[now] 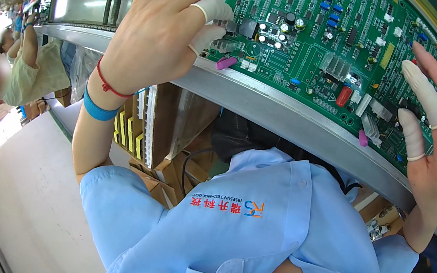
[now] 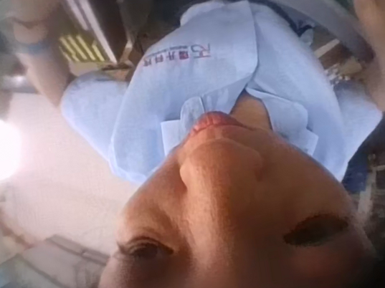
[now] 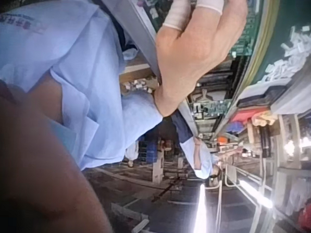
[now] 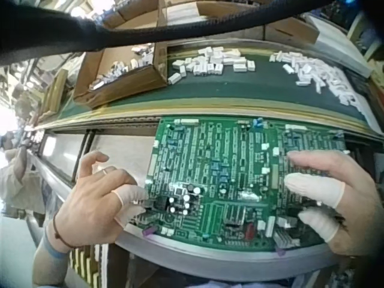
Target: The recorder is assembling electronic components onto printed circuit boards (PCBs) on an industrial assembly line, including inserting chips and larger transformer-like components.
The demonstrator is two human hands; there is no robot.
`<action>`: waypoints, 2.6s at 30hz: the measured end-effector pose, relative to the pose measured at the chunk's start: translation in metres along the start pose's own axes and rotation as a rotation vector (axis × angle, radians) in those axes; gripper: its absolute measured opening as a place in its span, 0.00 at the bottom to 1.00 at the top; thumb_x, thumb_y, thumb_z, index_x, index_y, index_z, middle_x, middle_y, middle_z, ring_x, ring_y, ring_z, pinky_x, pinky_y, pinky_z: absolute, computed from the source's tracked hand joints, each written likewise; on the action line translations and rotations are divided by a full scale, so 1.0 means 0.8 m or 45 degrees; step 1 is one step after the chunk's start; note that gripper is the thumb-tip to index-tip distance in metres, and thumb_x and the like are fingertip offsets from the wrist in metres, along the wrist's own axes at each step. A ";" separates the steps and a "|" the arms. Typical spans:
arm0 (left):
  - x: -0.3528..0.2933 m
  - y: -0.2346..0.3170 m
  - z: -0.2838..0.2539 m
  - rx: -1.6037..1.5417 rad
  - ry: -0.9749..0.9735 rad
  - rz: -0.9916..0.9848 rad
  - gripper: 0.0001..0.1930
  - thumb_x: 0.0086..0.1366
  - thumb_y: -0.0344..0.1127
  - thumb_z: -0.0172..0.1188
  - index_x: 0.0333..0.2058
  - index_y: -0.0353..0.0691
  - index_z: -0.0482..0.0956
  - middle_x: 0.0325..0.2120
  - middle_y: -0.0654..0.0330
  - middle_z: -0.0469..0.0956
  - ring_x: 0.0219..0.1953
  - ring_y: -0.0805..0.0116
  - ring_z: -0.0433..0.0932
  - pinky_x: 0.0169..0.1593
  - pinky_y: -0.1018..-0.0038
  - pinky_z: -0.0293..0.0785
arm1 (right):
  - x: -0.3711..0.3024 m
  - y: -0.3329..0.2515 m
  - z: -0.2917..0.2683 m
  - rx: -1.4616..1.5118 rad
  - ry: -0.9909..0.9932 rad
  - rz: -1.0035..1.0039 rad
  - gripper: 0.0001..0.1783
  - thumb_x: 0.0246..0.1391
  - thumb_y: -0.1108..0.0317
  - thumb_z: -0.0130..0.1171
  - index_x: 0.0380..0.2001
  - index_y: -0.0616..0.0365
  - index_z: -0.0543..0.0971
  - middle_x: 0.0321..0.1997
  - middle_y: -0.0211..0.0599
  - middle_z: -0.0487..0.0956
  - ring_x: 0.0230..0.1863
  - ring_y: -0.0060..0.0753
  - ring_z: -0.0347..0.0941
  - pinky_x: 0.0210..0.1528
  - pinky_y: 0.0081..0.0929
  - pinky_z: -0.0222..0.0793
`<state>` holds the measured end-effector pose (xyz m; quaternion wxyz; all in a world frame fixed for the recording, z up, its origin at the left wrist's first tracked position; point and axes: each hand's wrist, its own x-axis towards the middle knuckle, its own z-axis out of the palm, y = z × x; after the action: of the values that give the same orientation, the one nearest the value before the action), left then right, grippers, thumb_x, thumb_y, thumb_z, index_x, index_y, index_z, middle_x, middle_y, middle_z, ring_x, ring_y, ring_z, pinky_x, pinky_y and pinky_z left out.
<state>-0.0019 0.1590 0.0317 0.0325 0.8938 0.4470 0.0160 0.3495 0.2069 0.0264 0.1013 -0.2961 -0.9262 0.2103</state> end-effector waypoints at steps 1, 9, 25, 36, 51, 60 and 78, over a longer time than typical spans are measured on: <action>0.000 0.000 0.001 -0.003 -0.007 0.005 0.09 0.54 0.27 0.65 0.36 0.42 0.79 0.33 0.63 0.77 0.37 0.64 0.76 0.59 0.57 0.56 | 0.000 0.000 0.002 0.007 0.000 0.007 0.22 0.59 0.72 0.53 0.57 0.57 0.72 0.64 0.43 0.68 0.64 0.44 0.65 0.64 0.36 0.62; -0.001 -0.004 0.003 0.029 0.040 0.042 0.10 0.54 0.29 0.65 0.37 0.42 0.80 0.33 0.63 0.77 0.36 0.64 0.77 0.57 0.61 0.58 | -0.005 -0.009 0.006 -0.163 0.018 0.013 0.22 0.61 0.70 0.51 0.58 0.58 0.71 0.65 0.43 0.67 0.65 0.43 0.64 0.65 0.35 0.60; -0.012 -0.014 0.005 0.126 0.038 0.178 0.11 0.55 0.30 0.64 0.39 0.43 0.82 0.33 0.63 0.78 0.36 0.65 0.77 0.55 0.64 0.59 | -0.022 0.009 0.039 0.119 0.171 0.083 0.23 0.63 0.68 0.50 0.61 0.55 0.69 0.66 0.40 0.66 0.67 0.40 0.62 0.67 0.34 0.59; -0.006 -0.014 0.008 0.157 0.061 0.186 0.11 0.54 0.28 0.65 0.38 0.42 0.82 0.33 0.62 0.79 0.36 0.64 0.77 0.55 0.63 0.60 | -0.023 0.019 0.035 0.016 0.177 -0.005 0.22 0.63 0.68 0.50 0.61 0.56 0.69 0.67 0.40 0.66 0.66 0.40 0.62 0.66 0.34 0.60; -0.010 -0.017 0.012 0.146 0.085 0.096 0.11 0.54 0.27 0.66 0.37 0.43 0.82 0.35 0.62 0.80 0.37 0.63 0.78 0.56 0.63 0.61 | -0.025 0.032 0.030 -0.142 0.082 -0.099 0.22 0.63 0.68 0.50 0.59 0.58 0.70 0.66 0.40 0.66 0.66 0.41 0.63 0.65 0.33 0.62; -0.009 -0.005 0.013 0.222 0.117 0.016 0.10 0.52 0.26 0.67 0.35 0.41 0.81 0.35 0.61 0.81 0.35 0.62 0.77 0.57 0.62 0.61 | -0.019 0.030 0.024 -0.138 -0.002 -0.101 0.21 0.63 0.69 0.50 0.59 0.58 0.70 0.66 0.41 0.66 0.65 0.42 0.63 0.65 0.33 0.61; 0.018 -0.035 0.106 -0.906 1.175 0.526 0.06 0.51 0.25 0.63 0.29 0.42 0.80 0.23 0.63 0.74 0.27 0.66 0.75 0.55 0.59 0.58 | -0.014 0.029 0.012 -0.143 -0.147 -0.075 0.20 0.62 0.71 0.51 0.58 0.59 0.72 0.65 0.42 0.67 0.65 0.43 0.64 0.65 0.34 0.61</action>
<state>-0.0109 0.1833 -0.0552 0.1281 0.7973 0.1999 0.5550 0.3669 0.2140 0.0066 0.0370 -0.2612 -0.9492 0.1716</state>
